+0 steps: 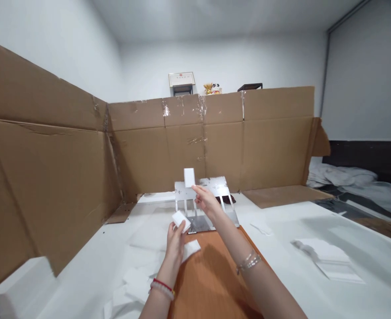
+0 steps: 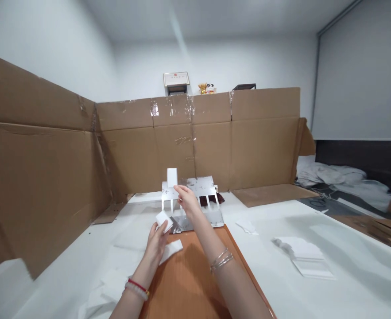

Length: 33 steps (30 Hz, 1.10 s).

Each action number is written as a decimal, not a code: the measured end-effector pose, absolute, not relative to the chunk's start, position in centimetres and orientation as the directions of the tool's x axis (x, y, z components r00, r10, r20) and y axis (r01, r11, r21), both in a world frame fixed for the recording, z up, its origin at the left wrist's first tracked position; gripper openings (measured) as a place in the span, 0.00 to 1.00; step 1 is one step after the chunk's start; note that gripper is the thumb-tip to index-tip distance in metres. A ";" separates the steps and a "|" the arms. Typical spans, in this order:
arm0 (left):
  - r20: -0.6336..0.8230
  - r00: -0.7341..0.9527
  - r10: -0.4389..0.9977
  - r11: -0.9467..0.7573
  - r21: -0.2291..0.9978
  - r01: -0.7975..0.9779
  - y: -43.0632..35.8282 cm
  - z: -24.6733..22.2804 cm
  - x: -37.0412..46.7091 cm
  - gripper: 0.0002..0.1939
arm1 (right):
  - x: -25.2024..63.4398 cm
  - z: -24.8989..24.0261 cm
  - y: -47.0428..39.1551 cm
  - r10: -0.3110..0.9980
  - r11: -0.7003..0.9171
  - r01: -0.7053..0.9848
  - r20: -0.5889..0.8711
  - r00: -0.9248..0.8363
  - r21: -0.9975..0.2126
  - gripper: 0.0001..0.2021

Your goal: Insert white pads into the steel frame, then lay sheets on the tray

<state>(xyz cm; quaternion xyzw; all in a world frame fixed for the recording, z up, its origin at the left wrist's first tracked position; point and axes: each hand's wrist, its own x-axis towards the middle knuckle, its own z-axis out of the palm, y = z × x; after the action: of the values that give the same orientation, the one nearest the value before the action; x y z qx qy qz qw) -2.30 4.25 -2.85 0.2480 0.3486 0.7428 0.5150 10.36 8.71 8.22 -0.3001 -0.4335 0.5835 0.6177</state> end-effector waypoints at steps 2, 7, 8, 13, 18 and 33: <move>0.004 -0.347 0.938 -0.225 0.769 -0.598 4.4 -3.0 -2.3 0.02 | 10.7 8.5 8.6 0.981 0.150 -0.469 0.190 -0.040 -0.870 0.20; -0.014 -0.345 0.938 -0.214 0.760 -0.614 4.5 -3.1 -2.4 0.03 | 11.5 8.9 8.3 0.983 0.149 -0.459 0.181 -0.026 -0.876 0.20; -0.017 -0.344 0.939 -0.212 0.759 -0.615 4.5 -3.1 -2.4 0.03 | 11.6 8.9 8.2 0.983 0.147 -0.457 0.180 -0.028 -0.877 0.20; -0.021 -0.344 0.939 -0.207 0.763 -0.612 4.5 -3.3 -2.5 0.03 | 11.8 9.1 8.2 0.983 0.150 -0.454 0.181 -0.026 -0.878 0.22; -0.025 -0.347 0.938 -0.205 0.765 -0.610 4.5 -3.2 -2.4 0.03 | 12.1 9.2 8.0 0.982 0.171 -0.451 0.191 0.001 -0.876 0.23; -0.041 -0.356 0.934 -0.202 0.760 -0.617 4.7 -3.2 -2.4 0.03 | 13.3 9.3 8.1 0.966 0.254 -0.349 0.251 0.056 -0.902 0.22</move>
<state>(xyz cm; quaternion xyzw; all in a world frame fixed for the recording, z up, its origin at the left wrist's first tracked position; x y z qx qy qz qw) -2.41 4.69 -3.20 0.2226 0.3554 0.7426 0.5222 13.30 8.07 9.29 -0.3354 -0.4599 0.5103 0.6447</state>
